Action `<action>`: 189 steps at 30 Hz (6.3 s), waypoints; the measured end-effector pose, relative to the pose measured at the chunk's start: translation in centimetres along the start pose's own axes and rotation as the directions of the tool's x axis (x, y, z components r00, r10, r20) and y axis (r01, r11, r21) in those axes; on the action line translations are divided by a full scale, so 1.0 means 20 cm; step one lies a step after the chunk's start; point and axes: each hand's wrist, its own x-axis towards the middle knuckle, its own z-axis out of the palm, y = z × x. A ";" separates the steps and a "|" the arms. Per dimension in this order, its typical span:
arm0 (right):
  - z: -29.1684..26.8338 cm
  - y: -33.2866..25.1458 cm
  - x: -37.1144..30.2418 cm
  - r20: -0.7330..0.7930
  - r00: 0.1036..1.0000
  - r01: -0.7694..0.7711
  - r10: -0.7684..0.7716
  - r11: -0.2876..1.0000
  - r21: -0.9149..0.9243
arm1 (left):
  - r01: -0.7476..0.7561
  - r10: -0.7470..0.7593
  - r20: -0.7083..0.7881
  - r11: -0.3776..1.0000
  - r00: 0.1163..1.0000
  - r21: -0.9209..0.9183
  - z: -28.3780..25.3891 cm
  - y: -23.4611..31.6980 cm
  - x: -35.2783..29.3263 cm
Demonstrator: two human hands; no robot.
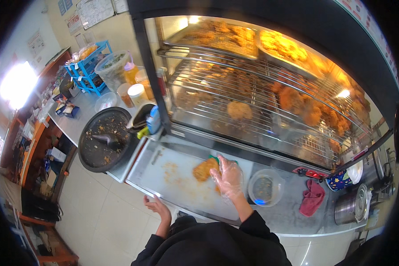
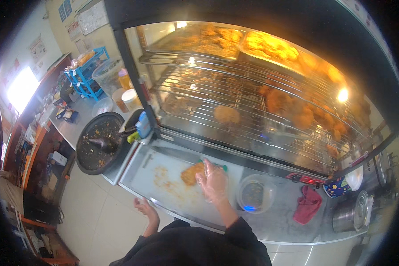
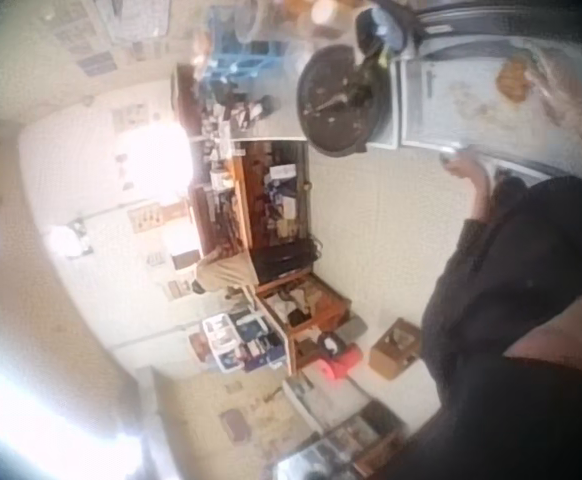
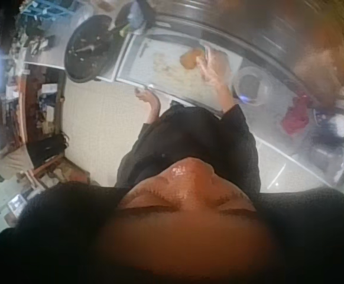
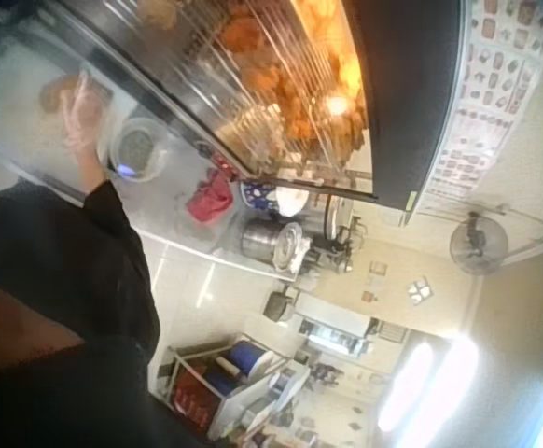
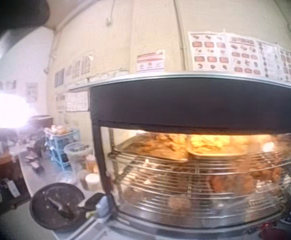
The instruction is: The person assembles a food order by placing buns and a bread roll into a paper box, adding scrambled eggs with a red spatula, then retrieving fried chicken from a heated display, cutting it with a knife, and packing the pieces into the box. The person closes the box and places a receipt inside.
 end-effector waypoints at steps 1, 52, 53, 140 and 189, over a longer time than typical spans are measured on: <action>0.12 -0.04 0.05 0.073 0.993 -0.083 0.093 0.989 -0.122 | -0.071 0.070 -0.027 0.997 0.997 -0.037 -0.06 0.00 0.15; 0.48 -0.40 -0.48 0.290 0.946 -0.118 0.142 0.988 -0.098 | -0.897 0.699 0.714 0.290 -0.039 -0.333 0.49 0.81 0.44; 0.50 -0.39 -0.47 0.321 0.935 -0.137 0.153 0.988 -0.073 | -0.898 0.686 0.727 0.299 -0.033 -0.324 0.50 0.79 0.45; 0.23 -0.42 -0.32 0.269 0.924 -0.273 0.271 0.962 -0.030 | -0.634 0.785 0.600 0.386 -0.157 -0.670 0.66 1.04 0.34; -0.06 -0.07 -0.56 0.177 0.820 -0.571 0.544 0.764 0.301 | -0.748 0.555 0.814 0.611 0.171 -0.259 -0.06 0.92 -0.30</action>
